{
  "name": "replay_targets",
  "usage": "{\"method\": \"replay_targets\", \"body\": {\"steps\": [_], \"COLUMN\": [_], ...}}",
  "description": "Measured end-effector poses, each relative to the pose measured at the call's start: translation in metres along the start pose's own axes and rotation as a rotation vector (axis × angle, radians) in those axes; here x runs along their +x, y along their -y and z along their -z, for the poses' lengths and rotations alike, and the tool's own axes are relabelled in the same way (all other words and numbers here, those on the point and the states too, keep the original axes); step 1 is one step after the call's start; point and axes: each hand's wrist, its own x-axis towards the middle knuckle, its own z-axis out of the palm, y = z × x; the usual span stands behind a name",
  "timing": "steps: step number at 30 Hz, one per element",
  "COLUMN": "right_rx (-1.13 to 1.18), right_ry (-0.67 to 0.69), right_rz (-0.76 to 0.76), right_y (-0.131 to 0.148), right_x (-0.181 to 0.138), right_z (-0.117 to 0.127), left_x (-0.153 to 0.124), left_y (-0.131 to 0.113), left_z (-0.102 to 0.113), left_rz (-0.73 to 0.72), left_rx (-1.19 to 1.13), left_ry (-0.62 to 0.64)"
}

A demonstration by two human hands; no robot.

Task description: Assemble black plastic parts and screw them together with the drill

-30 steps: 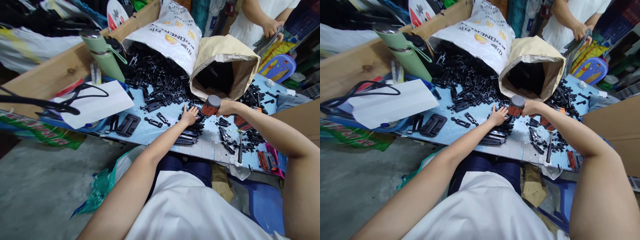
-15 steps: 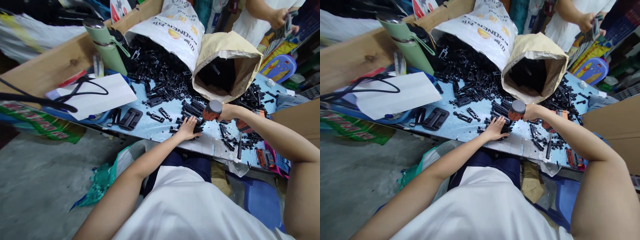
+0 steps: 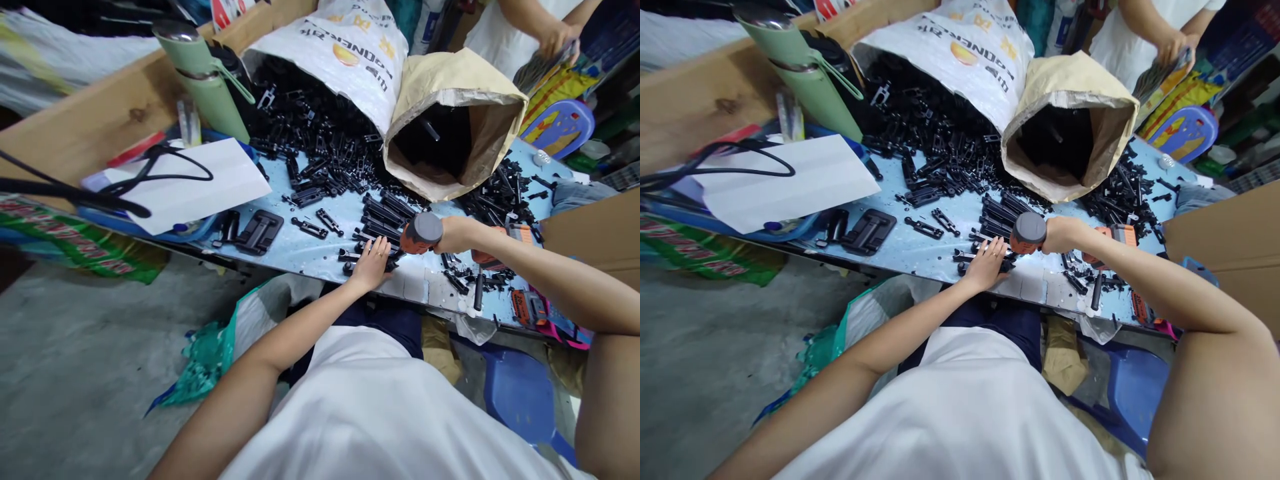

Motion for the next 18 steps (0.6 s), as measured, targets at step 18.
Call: {"method": "replay_targets", "body": {"steps": [18], "right_rx": [0.025], "right_ry": [-0.047], "right_rz": [-0.018], "right_y": [0.026], "right_x": [-0.030], "right_z": [-0.025], "left_x": [-0.008], "left_y": [0.003], "left_z": [0.000], "left_rz": [-0.041], "left_rx": [0.040], "left_ry": [-0.034]}}
